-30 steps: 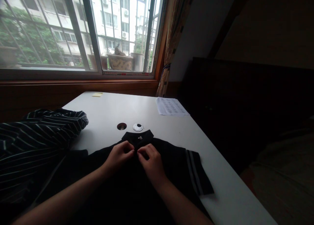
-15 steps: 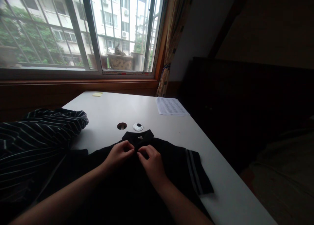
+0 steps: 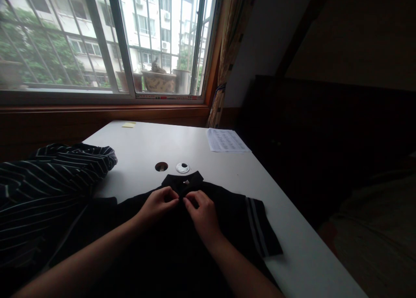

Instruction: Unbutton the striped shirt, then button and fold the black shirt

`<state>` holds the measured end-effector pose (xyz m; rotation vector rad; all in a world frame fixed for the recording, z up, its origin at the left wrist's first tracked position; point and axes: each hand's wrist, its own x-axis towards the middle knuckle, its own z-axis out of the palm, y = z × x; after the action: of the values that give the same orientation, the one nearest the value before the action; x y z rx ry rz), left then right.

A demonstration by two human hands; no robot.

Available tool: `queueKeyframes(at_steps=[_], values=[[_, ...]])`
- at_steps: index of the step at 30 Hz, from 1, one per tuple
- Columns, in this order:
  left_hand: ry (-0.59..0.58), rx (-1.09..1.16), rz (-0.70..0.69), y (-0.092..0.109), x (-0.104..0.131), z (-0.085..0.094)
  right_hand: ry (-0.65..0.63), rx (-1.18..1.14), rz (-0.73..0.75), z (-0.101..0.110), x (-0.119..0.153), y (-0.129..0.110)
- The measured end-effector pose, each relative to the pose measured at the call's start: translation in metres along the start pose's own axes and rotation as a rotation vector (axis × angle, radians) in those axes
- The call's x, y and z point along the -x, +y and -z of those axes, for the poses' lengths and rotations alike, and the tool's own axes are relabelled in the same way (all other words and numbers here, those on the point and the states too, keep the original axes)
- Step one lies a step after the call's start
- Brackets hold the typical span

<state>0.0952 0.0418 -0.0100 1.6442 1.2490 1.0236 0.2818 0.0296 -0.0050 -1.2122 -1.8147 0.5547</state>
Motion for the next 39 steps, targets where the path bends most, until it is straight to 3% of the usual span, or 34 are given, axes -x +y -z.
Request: queueKeyframes(at_steps=[7,29,39], values=[[0.054,-0.037,0.004,0.0007,-0.0002,-0.0020,-0.014,0.003,0.040,0.0012,0.0020,-0.0040],[0.085,-0.099,-0.027,0.0003,0.0020,-0.0055,-0.037,-0.007,-0.082,-0.0010,0.0049,-0.0011],[0.048,-0.185,-0.148,0.0009,0.0043,-0.0055,-0.082,-0.097,-0.260,-0.0012,0.0003,0.0010]])
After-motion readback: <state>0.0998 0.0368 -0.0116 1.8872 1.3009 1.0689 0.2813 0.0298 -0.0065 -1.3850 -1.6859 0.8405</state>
